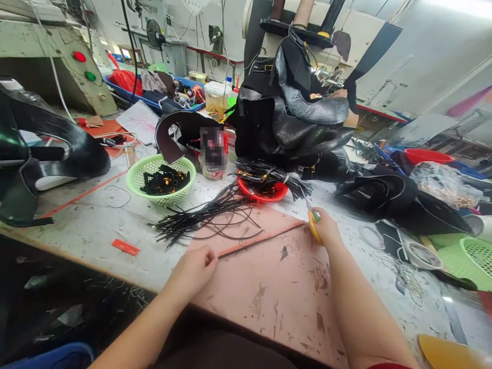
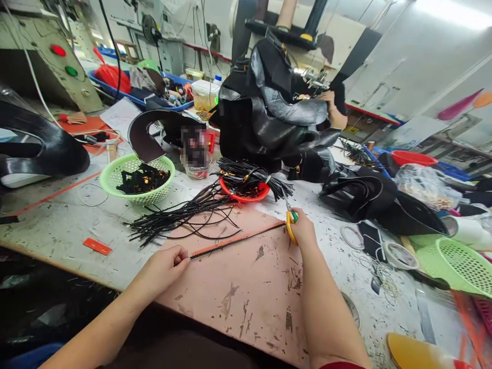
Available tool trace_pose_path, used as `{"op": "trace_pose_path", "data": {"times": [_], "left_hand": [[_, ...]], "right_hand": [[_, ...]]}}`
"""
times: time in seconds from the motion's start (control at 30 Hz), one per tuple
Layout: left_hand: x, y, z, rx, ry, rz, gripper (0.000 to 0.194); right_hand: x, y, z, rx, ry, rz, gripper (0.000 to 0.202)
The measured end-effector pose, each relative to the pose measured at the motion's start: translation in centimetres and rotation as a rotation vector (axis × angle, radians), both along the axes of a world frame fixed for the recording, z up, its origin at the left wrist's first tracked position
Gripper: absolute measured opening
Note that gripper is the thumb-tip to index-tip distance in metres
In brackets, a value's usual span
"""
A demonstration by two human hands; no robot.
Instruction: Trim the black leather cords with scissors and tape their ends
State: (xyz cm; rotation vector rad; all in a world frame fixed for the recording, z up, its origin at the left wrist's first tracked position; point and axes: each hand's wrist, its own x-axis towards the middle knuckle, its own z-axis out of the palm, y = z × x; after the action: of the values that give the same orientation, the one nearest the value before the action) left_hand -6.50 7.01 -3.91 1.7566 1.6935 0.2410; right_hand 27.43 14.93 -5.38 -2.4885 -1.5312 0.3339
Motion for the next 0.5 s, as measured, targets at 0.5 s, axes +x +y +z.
{"op": "trace_pose_path", "data": {"times": [0.5], "left_hand": [[0.67, -0.16, -0.23, 0.066, 0.062, 0.028, 0.012]], "right_hand": [[-0.56, -0.29, 0.37, 0.004, -0.017, 0.023, 0.043]]}}
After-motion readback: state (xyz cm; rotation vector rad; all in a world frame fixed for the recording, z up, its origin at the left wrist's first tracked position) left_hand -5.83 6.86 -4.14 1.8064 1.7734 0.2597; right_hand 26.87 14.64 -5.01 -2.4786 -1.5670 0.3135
